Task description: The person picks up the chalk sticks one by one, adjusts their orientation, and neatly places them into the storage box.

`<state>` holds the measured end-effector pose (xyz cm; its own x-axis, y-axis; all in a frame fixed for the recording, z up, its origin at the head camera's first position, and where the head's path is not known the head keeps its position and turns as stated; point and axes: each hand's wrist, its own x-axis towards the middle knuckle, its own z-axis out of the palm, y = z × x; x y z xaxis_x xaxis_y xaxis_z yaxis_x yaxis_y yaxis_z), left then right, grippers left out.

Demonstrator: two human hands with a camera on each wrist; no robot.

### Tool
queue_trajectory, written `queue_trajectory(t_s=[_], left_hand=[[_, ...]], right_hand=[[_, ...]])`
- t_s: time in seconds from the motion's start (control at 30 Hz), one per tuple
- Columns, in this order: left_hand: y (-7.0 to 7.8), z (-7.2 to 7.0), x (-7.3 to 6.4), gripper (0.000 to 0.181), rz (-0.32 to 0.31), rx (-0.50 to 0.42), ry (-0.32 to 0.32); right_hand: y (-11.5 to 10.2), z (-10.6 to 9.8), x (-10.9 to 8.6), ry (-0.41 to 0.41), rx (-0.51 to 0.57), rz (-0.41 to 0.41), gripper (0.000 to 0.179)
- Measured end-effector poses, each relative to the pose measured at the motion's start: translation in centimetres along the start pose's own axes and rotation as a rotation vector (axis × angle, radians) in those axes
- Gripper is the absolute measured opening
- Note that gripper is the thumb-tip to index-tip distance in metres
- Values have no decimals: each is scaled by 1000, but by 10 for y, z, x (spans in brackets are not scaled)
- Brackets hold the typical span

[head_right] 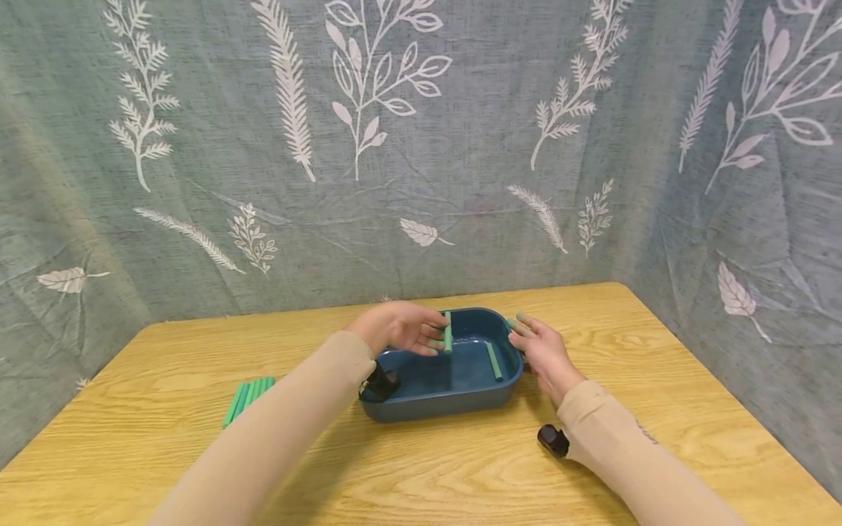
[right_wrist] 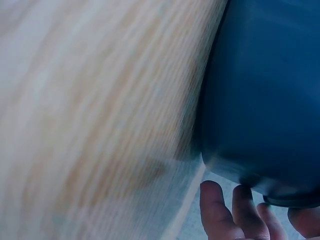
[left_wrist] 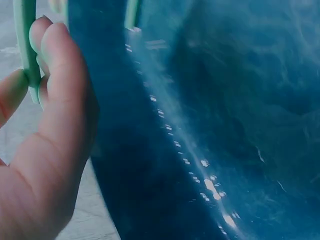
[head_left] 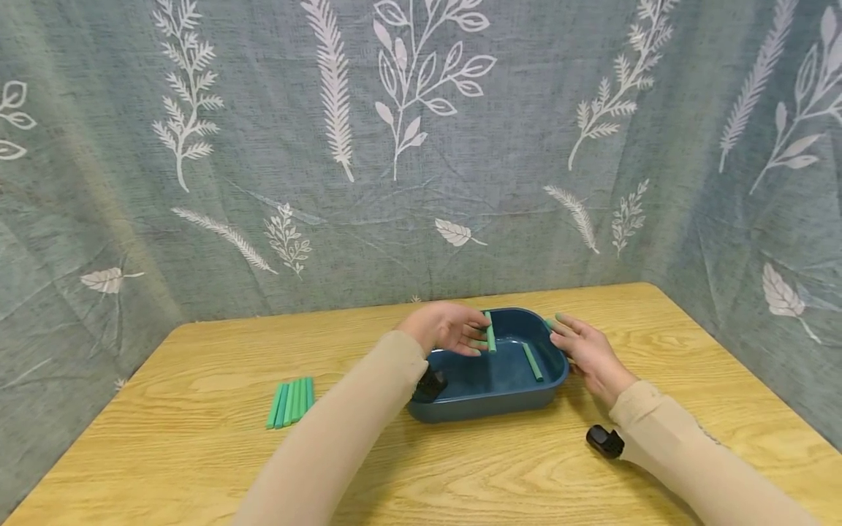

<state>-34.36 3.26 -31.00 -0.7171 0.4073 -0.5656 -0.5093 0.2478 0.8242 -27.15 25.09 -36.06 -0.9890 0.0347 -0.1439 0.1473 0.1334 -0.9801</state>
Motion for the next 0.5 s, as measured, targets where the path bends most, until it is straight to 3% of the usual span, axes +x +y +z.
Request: queue_trajectory(t_s=[0.17, 0.5], left_hand=[[1, 9, 10, 12, -55, 7, 4], [-4, 27, 31, 46, -146, 44, -47]], right_hand=[[-2, -1, 0, 2, 10, -1, 61], [-1, -1, 1, 4, 10, -14, 61]])
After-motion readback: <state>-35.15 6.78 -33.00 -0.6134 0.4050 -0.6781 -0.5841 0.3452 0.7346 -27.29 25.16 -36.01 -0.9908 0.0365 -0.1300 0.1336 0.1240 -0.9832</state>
